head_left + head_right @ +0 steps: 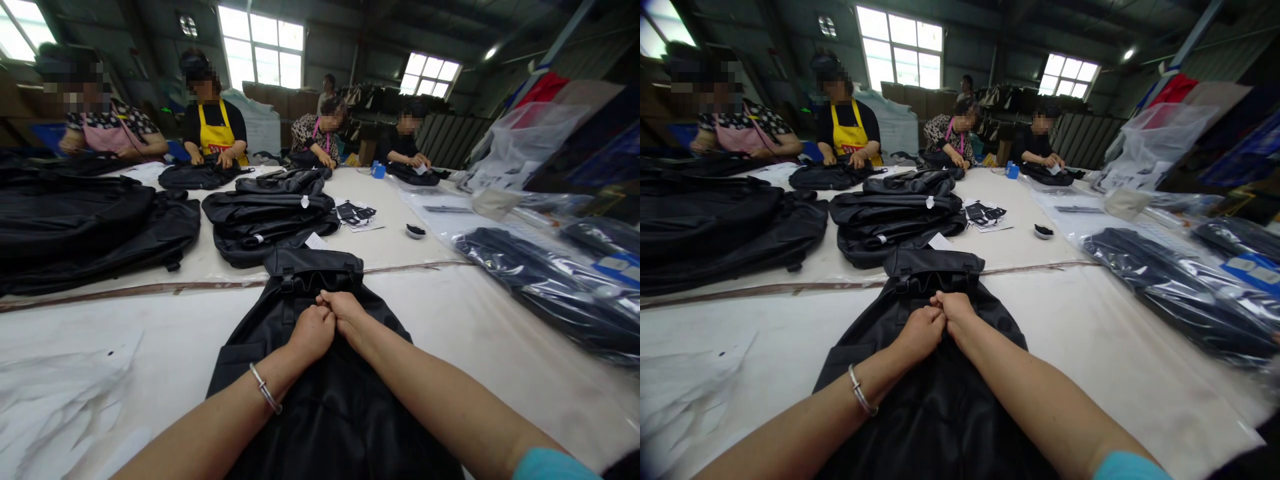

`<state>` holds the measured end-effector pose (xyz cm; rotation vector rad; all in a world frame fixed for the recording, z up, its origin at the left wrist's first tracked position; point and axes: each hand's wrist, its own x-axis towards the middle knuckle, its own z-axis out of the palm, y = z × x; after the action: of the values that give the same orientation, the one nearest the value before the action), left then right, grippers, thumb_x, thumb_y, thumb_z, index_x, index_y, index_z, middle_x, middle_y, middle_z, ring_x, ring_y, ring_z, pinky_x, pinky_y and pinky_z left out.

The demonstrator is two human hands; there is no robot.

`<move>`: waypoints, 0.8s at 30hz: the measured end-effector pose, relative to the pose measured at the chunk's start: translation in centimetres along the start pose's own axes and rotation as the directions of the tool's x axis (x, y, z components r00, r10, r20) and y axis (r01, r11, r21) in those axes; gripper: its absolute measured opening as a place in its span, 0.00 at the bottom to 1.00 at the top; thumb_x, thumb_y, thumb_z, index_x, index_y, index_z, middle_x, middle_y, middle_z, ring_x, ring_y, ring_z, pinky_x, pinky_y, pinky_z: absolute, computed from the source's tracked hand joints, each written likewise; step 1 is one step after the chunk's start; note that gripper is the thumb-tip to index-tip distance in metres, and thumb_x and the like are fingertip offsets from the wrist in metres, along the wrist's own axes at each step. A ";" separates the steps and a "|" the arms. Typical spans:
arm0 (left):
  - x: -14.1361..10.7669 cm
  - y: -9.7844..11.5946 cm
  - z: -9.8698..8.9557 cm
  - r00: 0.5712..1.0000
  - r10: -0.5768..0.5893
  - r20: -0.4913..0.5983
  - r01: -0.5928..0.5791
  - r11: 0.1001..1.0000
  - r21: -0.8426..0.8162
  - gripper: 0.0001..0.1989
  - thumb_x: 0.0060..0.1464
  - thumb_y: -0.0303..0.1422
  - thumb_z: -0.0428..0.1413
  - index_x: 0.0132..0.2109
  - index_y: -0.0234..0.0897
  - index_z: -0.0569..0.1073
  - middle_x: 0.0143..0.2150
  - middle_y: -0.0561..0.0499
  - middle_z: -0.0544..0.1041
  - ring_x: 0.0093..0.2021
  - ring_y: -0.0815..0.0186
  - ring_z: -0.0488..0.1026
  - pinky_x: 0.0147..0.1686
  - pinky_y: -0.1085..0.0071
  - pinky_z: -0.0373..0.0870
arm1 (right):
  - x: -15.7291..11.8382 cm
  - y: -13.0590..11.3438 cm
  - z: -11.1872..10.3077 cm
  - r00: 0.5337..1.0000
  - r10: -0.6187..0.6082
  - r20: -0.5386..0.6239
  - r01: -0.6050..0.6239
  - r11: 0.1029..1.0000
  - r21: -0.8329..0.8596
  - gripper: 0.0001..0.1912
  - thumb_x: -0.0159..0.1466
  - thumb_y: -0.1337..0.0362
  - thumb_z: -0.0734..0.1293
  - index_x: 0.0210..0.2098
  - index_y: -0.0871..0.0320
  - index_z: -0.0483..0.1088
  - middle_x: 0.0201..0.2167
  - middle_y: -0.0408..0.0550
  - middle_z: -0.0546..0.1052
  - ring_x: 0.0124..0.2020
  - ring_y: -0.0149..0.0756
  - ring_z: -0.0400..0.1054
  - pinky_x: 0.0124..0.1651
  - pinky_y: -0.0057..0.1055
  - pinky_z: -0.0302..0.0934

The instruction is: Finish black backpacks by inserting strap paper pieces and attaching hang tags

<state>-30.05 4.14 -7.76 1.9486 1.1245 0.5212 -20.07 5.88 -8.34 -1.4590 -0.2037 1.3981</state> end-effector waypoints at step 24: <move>-0.3 -0.8 -5.1 0.819 0.569 0.074 -0.564 0.775 0.286 0.20 0.56 0.26 0.53 0.55 0.43 0.73 0.42 0.48 0.70 0.39 0.66 0.70 0.39 0.71 0.70 | -14.0 0.3 -5.4 0.847 -0.269 0.459 0.478 0.764 -0.435 0.11 0.66 0.60 0.60 0.36 0.59 0.72 0.17 0.37 0.63 0.18 0.27 0.59 0.24 0.26 0.54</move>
<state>-34.07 6.37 -5.35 2.5703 0.6193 0.7158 -20.11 -7.28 -1.13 -1.4567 -1.1635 1.3106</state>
